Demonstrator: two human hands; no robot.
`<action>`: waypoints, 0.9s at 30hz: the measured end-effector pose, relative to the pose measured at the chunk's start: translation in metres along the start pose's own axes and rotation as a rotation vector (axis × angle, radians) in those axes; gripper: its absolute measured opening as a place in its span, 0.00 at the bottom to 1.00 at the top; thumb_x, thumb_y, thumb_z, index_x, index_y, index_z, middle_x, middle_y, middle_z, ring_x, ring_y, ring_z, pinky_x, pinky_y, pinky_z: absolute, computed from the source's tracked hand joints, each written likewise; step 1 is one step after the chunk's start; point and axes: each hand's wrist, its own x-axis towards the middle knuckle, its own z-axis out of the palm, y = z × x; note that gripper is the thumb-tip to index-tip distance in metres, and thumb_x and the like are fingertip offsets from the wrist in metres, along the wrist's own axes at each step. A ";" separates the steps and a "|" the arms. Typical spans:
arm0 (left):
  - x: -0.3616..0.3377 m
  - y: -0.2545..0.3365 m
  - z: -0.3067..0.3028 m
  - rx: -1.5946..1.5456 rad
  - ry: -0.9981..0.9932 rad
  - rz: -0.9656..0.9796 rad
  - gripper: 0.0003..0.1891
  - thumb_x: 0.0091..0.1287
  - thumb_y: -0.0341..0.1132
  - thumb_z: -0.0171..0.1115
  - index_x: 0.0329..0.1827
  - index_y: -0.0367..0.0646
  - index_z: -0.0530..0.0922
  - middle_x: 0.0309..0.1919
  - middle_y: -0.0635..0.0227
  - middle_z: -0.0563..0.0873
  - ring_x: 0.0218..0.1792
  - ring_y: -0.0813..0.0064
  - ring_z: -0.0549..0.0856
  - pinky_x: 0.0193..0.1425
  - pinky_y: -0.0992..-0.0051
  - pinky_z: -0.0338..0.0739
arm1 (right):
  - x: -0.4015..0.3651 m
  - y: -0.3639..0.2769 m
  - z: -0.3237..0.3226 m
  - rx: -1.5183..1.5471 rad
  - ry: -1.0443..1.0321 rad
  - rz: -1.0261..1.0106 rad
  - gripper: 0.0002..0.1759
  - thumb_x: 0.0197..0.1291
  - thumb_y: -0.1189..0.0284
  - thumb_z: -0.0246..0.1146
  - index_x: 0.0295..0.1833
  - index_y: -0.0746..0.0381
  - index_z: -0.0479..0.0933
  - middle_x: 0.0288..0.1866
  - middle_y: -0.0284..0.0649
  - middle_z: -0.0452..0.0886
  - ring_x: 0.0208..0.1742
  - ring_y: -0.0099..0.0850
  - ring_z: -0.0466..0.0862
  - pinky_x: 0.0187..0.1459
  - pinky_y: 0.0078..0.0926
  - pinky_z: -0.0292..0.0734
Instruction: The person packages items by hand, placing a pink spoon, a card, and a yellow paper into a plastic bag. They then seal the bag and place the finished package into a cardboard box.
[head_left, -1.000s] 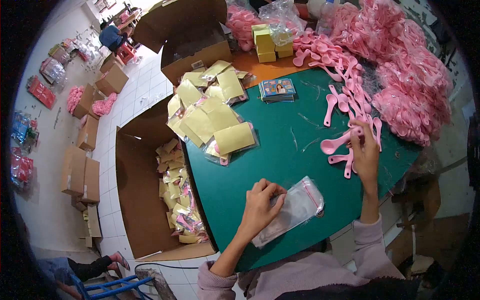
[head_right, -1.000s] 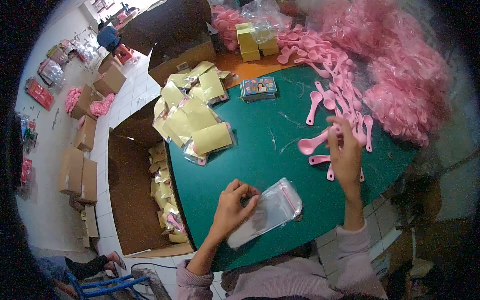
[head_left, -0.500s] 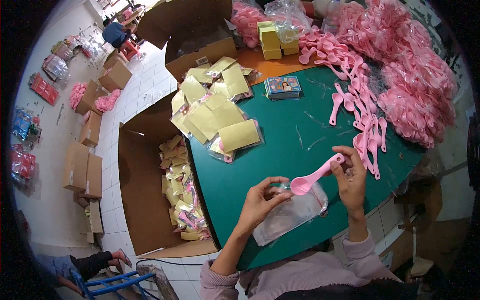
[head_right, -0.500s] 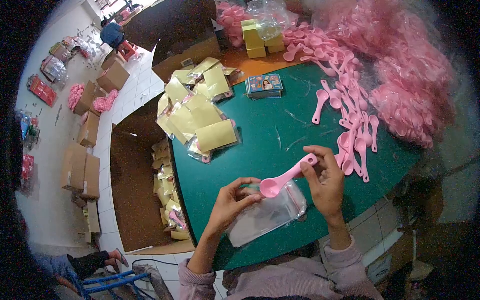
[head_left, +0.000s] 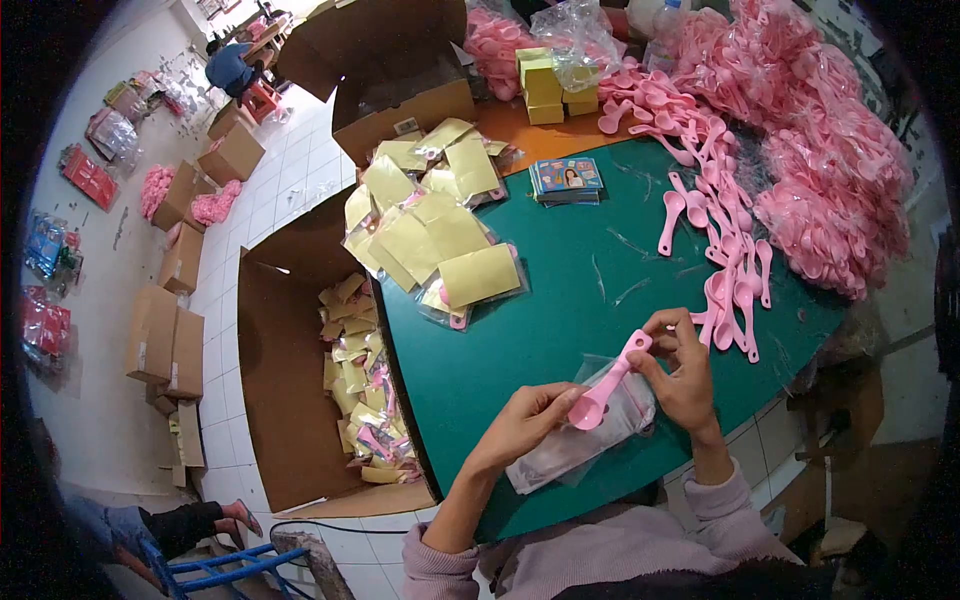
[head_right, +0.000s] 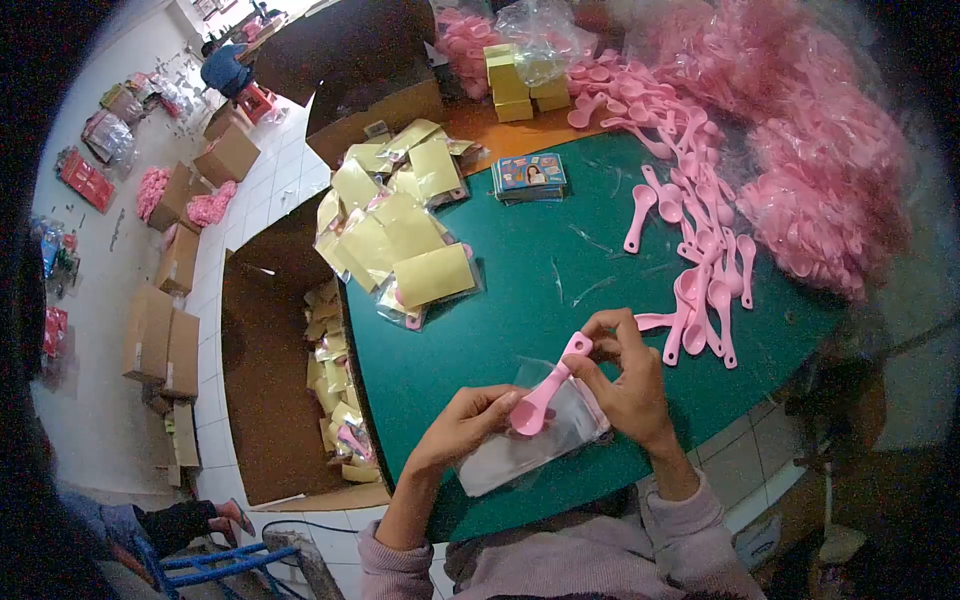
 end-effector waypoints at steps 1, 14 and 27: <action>0.000 0.001 0.001 0.076 -0.012 0.037 0.20 0.70 0.41 0.45 0.50 0.30 0.72 0.39 0.62 0.81 0.40 0.78 0.80 0.47 0.78 0.74 | -0.001 0.000 -0.002 -0.003 0.002 0.002 0.14 0.57 0.71 0.61 0.43 0.65 0.66 0.34 0.43 0.78 0.35 0.25 0.81 0.35 0.21 0.75; -0.005 0.017 0.010 -0.378 0.264 0.154 0.18 0.71 0.40 0.40 0.48 0.32 0.71 0.41 0.50 0.80 0.41 0.66 0.82 0.42 0.70 0.81 | 0.214 0.069 -0.021 -0.600 -0.043 -0.110 0.15 0.54 0.61 0.60 0.36 0.62 0.79 0.32 0.41 0.80 0.31 0.30 0.78 0.35 0.27 0.73; -0.005 0.012 0.006 -0.321 0.217 0.093 0.19 0.72 0.42 0.38 0.53 0.36 0.71 0.41 0.60 0.82 0.42 0.75 0.82 0.39 0.82 0.78 | 0.247 0.098 -0.016 -0.763 0.298 -0.119 0.16 0.45 0.67 0.66 0.37 0.66 0.75 0.33 0.52 0.79 0.38 0.47 0.79 0.38 0.38 0.73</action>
